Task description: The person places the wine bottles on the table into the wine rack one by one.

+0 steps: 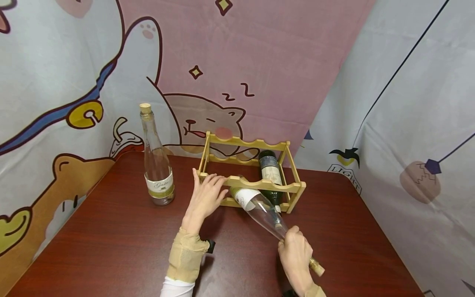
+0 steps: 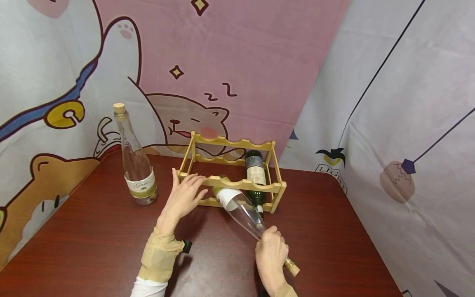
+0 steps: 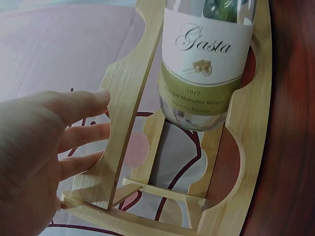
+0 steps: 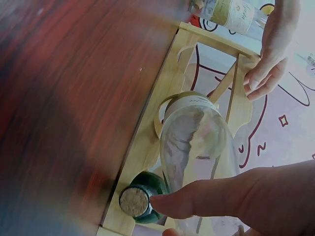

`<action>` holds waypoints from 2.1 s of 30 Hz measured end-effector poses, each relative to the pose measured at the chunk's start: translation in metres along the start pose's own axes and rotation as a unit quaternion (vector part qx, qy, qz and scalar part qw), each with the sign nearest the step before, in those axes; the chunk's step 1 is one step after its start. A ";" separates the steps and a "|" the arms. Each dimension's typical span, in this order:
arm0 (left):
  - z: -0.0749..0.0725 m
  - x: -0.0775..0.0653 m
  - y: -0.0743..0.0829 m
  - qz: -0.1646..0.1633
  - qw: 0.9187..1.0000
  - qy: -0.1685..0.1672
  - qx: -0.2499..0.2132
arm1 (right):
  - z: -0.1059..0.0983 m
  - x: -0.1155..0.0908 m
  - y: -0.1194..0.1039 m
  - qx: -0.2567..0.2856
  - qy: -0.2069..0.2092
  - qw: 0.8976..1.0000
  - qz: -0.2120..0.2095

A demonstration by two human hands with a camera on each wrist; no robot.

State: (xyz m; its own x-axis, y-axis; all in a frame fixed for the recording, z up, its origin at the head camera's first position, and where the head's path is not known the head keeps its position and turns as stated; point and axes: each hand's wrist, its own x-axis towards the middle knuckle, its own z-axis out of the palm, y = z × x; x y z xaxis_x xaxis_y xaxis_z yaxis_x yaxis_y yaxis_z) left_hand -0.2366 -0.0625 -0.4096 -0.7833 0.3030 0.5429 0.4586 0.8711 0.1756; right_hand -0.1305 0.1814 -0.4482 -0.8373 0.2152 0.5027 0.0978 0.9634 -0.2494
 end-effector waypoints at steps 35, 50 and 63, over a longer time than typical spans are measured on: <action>-0.001 0.000 0.000 0.001 1.000 0.005 -0.006 | 0.020 0.009 -0.041 0.116 -0.094 0.989 0.023; -0.001 0.000 0.000 0.002 1.000 0.010 -0.012 | 0.032 0.019 -0.049 0.123 -0.087 0.988 0.035; 0.000 0.000 0.000 0.005 1.000 0.011 -0.017 | 0.042 0.024 -0.062 0.124 -0.065 0.990 0.024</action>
State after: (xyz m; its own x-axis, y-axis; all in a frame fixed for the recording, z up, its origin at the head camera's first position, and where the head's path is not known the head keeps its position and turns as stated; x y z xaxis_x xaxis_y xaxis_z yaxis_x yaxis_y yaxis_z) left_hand -0.2362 -0.0628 -0.4094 -0.7689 0.3024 0.5633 0.4808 0.8543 0.1977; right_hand -0.1790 0.1204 -0.4560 -0.8986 0.2221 0.3785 0.0177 0.8801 -0.4744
